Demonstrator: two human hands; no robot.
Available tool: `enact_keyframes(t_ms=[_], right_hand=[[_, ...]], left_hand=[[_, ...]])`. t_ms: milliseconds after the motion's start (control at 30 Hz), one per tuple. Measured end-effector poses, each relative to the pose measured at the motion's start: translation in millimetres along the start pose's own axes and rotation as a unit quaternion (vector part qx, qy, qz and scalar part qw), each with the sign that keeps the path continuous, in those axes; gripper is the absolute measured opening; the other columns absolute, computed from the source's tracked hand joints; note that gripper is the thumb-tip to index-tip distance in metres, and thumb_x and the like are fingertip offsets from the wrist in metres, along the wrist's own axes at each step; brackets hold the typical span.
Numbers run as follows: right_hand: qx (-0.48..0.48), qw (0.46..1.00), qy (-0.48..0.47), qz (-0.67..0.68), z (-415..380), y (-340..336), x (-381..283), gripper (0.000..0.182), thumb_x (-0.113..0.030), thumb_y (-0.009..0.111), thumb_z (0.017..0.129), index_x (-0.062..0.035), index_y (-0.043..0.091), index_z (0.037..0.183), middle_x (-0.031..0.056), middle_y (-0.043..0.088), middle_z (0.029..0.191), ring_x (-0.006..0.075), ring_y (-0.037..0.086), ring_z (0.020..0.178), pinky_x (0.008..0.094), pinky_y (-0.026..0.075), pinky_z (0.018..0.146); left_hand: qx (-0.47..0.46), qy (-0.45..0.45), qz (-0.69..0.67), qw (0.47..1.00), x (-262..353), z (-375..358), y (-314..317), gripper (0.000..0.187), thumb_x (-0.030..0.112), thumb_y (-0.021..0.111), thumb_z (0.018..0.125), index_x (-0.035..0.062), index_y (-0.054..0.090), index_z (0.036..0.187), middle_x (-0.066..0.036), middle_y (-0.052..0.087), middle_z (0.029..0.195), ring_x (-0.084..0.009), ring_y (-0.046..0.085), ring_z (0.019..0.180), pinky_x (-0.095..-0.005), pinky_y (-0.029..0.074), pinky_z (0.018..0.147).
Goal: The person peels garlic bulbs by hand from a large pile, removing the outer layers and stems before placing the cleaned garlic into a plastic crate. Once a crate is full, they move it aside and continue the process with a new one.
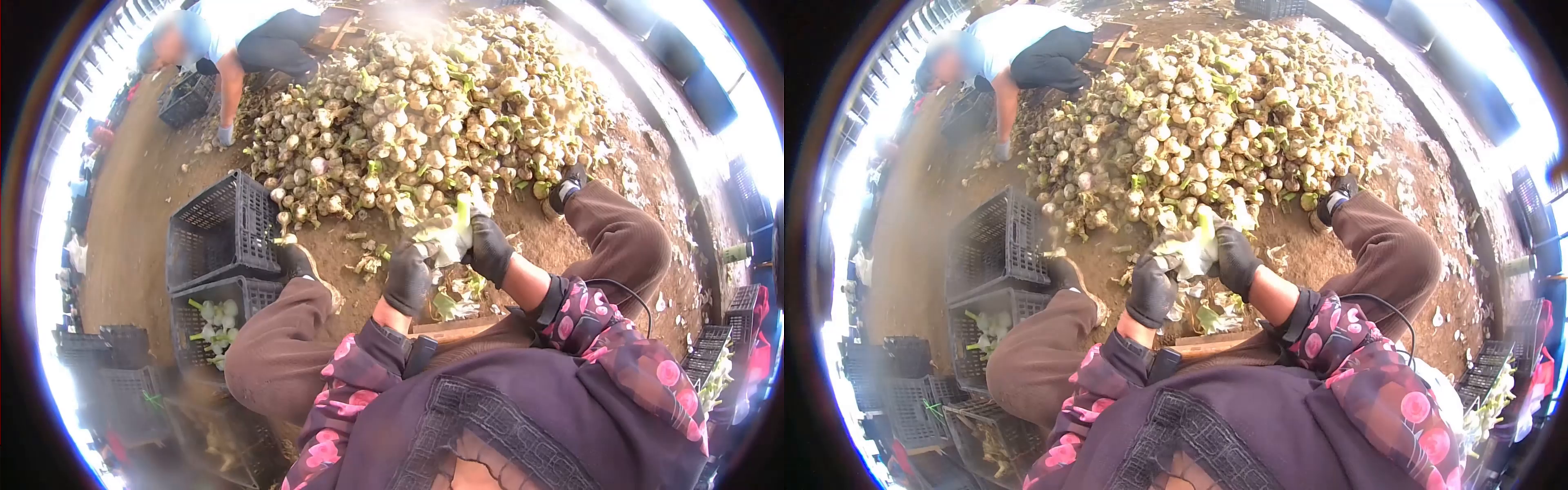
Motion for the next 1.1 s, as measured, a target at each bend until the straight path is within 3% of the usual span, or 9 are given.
enact_keyframes(t_ms=[167,300,367,433,533,600,667,833,1100], right_hand=[[0.006,0.992,-0.056,-0.11,-22,13,-22,0.035,-0.043,0.051,0.091,-0.0114,0.055,0.106,0.0025,0.062,0.089,0.0136,0.064,0.073,0.0294,0.054,0.058],[-0.192,0.979,-0.03,-0.061,-31,47,-22,0.04,-0.041,0.049,0.093,-0.0068,0.053,0.113,0.006,0.062,0.095,0.015,0.063,0.076,0.0277,0.053,0.062],[-0.148,0.793,-0.389,-0.445,-45,62,-61,0.04,-0.037,0.049,0.094,-0.0037,0.051,0.116,0.0093,0.061,0.098,0.0164,0.063,0.082,0.0288,0.053,0.067],[-0.132,0.889,-0.311,-0.309,-31,44,-62,0.035,-0.031,0.048,0.095,-0.0044,0.05,0.117,0.0082,0.06,0.101,0.0163,0.061,0.086,0.029,0.052,0.072],[-0.123,0.984,-0.112,-0.06,-10,19,-37,0.026,-0.019,0.047,0.097,-0.0064,0.048,0.12,0.0056,0.057,0.106,0.0147,0.058,0.095,0.0277,0.05,0.082],[-0.134,0.972,-0.137,-0.134,-16,30,-33,0.025,-0.019,0.049,0.096,-0.0086,0.05,0.119,0.0034,0.057,0.107,0.0149,0.057,0.095,0.0274,0.048,0.081],[-0.13,0.968,-0.144,-0.157,-19,33,-32,0.024,-0.019,0.05,0.095,-0.0089,0.052,0.117,0.003,0.056,0.106,0.015,0.057,0.094,0.0279,0.048,0.08],[-0.025,0.649,-0.383,-0.657,-64,69,-74,0.02,-0.022,0.065,0.081,-0.0049,0.06,0.091,0.0119,0.059,0.088,0.0283,0.062,0.08,0.0355,0.05,0.069],[0.046,0.606,-0.32,-0.727,-50,65,-70,0.016,-0.023,0.058,0.073,-0.0064,0.06,0.071,0.0138,0.06,0.073,0.0345,0.061,0.067,0.042,0.049,0.062]], left_hand=[[0.026,-0.021,0.166,0.986,-22,1,-14,0.02,0.005,0.044,0.079,0.0039,0.063,0.081,-0.011,0.065,0.082,-0.0242,0.06,0.066,-0.0333,0.049,0.063],[-0.141,-0.259,0.535,0.792,-115,-15,-26,0.032,0.03,0.054,0.08,0.0103,0.063,0.103,-0.018,0.063,0.107,-0.0346,0.059,0.101,-0.041,0.046,0.085],[-0.155,-0.198,0.505,0.826,-107,-15,-22,0.043,0.033,0.059,0.078,0.0097,0.058,0.114,-0.018,0.061,0.112,-0.0345,0.059,0.103,-0.0409,0.046,0.088],[-0.092,-0.189,0.495,0.843,-62,-9,-25,0.06,0.034,0.061,0.077,0.0094,0.046,0.13,-0.02,0.058,0.117,-0.0335,0.057,0.106,-0.0399,0.047,0.087],[-0.105,-0.254,-0.022,0.961,-64,-7,-11,0.06,0.003,0.049,0.087,0.0113,0.025,0.141,-0.01,0.058,0.109,-0.0159,0.059,0.095,-0.0316,0.053,0.078],[-0.033,-0.225,-0.393,0.891,-45,-12,9,0.061,-0.004,0.05,0.084,0.0118,0.028,0.139,-0.006,0.055,0.111,-0.0154,0.058,0.094,-0.0333,0.055,0.077],[-0.015,-0.206,-0.352,0.913,-41,-14,12,0.061,-0.004,0.05,0.084,0.0114,0.028,0.138,-0.007,0.055,0.11,-0.016,0.058,0.095,-0.0321,0.054,0.077],[0.061,-0.118,-0.052,0.99,-40,-9,3,0.071,-0.008,0.062,0.076,0.0069,0.026,0.136,-0.009,0.053,0.108,-0.0143,0.056,0.094,-0.0248,0.051,0.075],[0.029,-0.082,0.13,0.988,-47,-16,-1,0.075,-0.018,0.053,0.074,0.011,0.025,0.136,-0.009,0.054,0.112,-0.0144,0.057,0.094,-0.0246,0.052,0.074]])
Point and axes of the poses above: each hand's wrist, its own z-axis towards the middle knuckle, its own y-axis out of the palm, x = y × z, the point moved 8 cm from there along z, towards the middle knuckle
